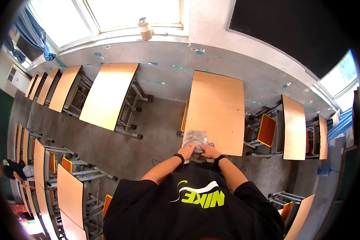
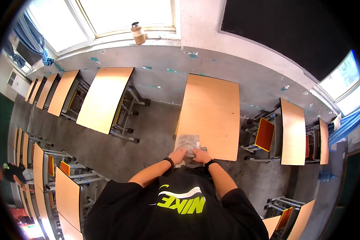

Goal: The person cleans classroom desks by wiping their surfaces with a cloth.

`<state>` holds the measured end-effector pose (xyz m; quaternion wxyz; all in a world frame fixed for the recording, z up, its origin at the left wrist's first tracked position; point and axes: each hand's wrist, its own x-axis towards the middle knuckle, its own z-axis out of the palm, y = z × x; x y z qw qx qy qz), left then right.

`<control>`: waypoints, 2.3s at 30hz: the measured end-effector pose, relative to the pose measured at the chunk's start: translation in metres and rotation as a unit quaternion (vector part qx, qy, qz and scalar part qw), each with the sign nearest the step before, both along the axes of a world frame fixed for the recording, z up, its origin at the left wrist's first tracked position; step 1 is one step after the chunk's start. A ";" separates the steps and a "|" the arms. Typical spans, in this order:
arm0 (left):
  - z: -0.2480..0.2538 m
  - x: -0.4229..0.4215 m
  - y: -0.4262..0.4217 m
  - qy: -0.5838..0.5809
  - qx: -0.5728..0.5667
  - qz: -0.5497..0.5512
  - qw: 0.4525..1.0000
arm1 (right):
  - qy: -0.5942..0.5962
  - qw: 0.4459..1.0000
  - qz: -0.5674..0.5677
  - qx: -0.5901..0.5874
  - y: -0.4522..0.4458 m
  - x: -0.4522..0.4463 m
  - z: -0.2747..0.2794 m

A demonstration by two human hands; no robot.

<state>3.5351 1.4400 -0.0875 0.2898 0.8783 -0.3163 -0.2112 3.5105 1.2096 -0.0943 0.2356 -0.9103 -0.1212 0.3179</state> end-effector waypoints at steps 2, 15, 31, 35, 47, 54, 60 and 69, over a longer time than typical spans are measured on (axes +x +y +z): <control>0.003 -0.003 0.002 0.004 0.000 0.004 1.000 | -0.001 1.000 -0.001 -0.001 0.001 -0.002 0.000; 0.001 -0.009 0.009 0.006 0.011 0.003 1.000 | -0.010 1.000 0.012 -0.009 0.007 -0.006 -0.004; 0.001 -0.008 0.010 0.007 -0.004 0.010 1.000 | 0.000 1.000 0.010 0.007 0.008 -0.005 0.001; 0.001 -0.008 0.009 0.018 0.003 0.015 1.000 | -0.004 1.000 0.006 0.008 0.008 -0.006 -0.001; -0.017 -0.011 0.009 -0.017 -0.040 0.037 0.998 | 0.008 0.999 0.035 0.002 0.011 -0.002 0.003; -0.026 -0.012 0.008 -0.019 -0.063 0.046 0.997 | 0.015 0.999 0.049 -0.005 0.010 0.001 -0.007; -0.023 -0.010 0.006 -0.022 -0.072 0.040 0.996 | 0.018 0.998 0.066 0.000 0.008 0.007 -0.013; -0.034 -0.010 0.003 -0.023 -0.074 0.053 0.996 | 0.006 0.998 0.068 -0.018 0.007 0.001 -0.015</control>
